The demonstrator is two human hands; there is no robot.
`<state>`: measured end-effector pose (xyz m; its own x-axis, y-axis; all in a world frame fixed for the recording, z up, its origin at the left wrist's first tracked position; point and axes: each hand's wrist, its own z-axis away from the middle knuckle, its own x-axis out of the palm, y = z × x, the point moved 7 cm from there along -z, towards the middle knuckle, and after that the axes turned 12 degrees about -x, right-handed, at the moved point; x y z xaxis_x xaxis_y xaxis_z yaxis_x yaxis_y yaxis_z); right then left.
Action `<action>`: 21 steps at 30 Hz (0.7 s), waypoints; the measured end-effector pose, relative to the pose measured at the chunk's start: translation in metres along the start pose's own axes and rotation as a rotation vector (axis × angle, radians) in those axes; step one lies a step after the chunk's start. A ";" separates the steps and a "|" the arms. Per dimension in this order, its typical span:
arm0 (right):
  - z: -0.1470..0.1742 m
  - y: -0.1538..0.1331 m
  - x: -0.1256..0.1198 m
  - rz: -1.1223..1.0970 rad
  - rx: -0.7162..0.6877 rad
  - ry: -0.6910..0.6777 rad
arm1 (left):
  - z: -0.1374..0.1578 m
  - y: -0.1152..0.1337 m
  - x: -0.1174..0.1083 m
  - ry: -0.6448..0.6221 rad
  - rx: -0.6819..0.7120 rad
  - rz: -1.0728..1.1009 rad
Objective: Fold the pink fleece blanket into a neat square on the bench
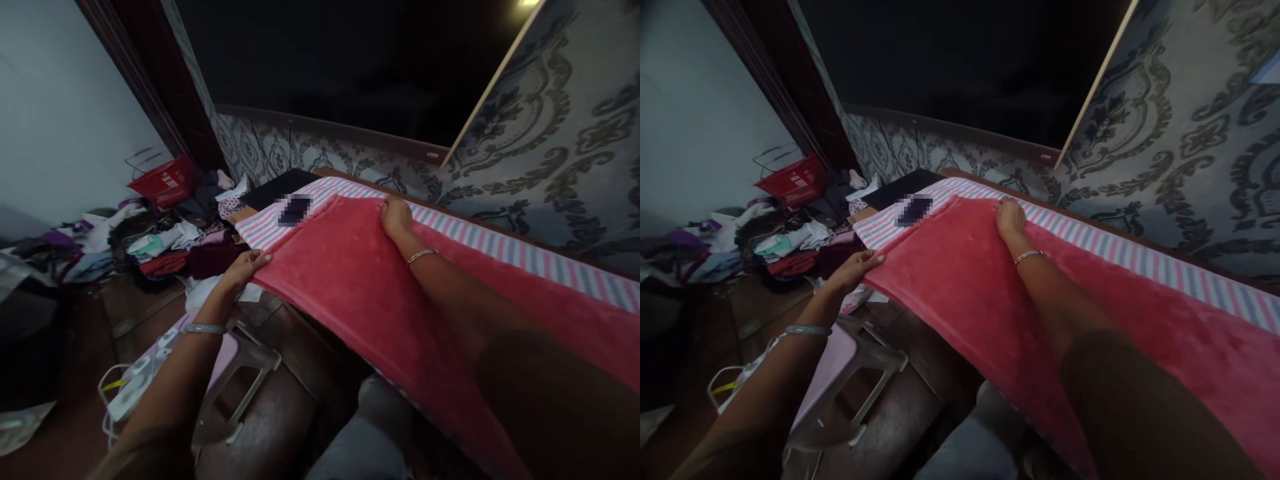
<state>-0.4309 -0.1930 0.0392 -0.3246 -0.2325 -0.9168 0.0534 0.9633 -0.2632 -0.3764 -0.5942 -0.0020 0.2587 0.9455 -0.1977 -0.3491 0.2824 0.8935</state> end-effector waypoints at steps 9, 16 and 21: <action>-0.001 0.003 0.017 -0.018 -0.038 -0.106 | -0.002 0.004 -0.002 -0.010 0.037 -0.046; 0.012 -0.065 0.036 -0.044 -0.278 -0.235 | 0.006 0.010 0.008 -0.021 -0.033 -0.067; 0.014 -0.080 0.043 -0.090 -0.241 -0.406 | 0.008 0.012 0.007 -0.077 -0.081 0.057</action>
<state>-0.4358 -0.2817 0.0163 0.0797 -0.3039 -0.9493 -0.1943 0.9294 -0.3139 -0.3711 -0.5856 0.0104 0.3038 0.9459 -0.1136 -0.4358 0.2441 0.8663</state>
